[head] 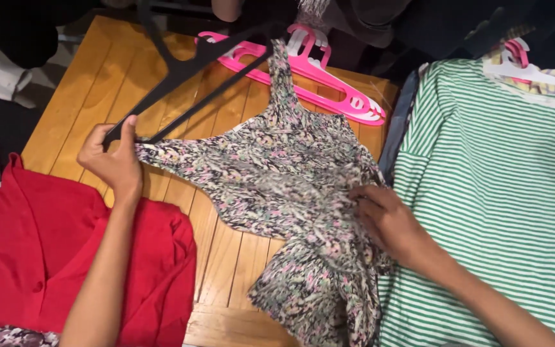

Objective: The person places a floral top onto a black hanger and adjusts it on a wooden table. Then, the person smooths out a red long-sleeved shirt and fastens its buttons one by one.

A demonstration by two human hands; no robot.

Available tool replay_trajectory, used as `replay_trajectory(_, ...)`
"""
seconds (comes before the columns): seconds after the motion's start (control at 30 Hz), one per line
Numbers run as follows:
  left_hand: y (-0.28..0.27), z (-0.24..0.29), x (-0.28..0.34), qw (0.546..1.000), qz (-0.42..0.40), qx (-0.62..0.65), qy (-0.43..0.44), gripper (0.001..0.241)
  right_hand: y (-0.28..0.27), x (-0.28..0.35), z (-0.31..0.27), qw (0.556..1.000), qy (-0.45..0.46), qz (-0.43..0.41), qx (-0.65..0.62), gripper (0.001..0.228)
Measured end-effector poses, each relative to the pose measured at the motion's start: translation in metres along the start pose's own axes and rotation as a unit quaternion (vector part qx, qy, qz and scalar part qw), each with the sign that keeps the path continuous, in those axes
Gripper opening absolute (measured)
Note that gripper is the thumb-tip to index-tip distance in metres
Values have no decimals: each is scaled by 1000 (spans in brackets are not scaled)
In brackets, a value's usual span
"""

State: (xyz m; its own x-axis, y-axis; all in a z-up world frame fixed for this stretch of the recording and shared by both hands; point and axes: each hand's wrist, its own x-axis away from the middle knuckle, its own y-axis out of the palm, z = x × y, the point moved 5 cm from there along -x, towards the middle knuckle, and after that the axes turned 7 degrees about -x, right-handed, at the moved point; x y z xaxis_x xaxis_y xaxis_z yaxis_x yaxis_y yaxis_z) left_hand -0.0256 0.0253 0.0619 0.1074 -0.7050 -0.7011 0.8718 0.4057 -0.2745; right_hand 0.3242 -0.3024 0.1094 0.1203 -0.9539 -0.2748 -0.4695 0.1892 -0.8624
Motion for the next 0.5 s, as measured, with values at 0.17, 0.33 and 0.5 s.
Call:
replay_trajectory(0.17,-8,-10,-1,999,19,-14,-27,34,3,12,-34,981,166,12,99,69)
replay_trajectory(0.33,-13,-9,-1,999,26,-25,-20,33,43,44,-42,940,222,-109,236,143)
replay_trajectory(0.5,-13,2,-4,999,38,-32,20,29,74,51,-55,942,130,-139,275,190)
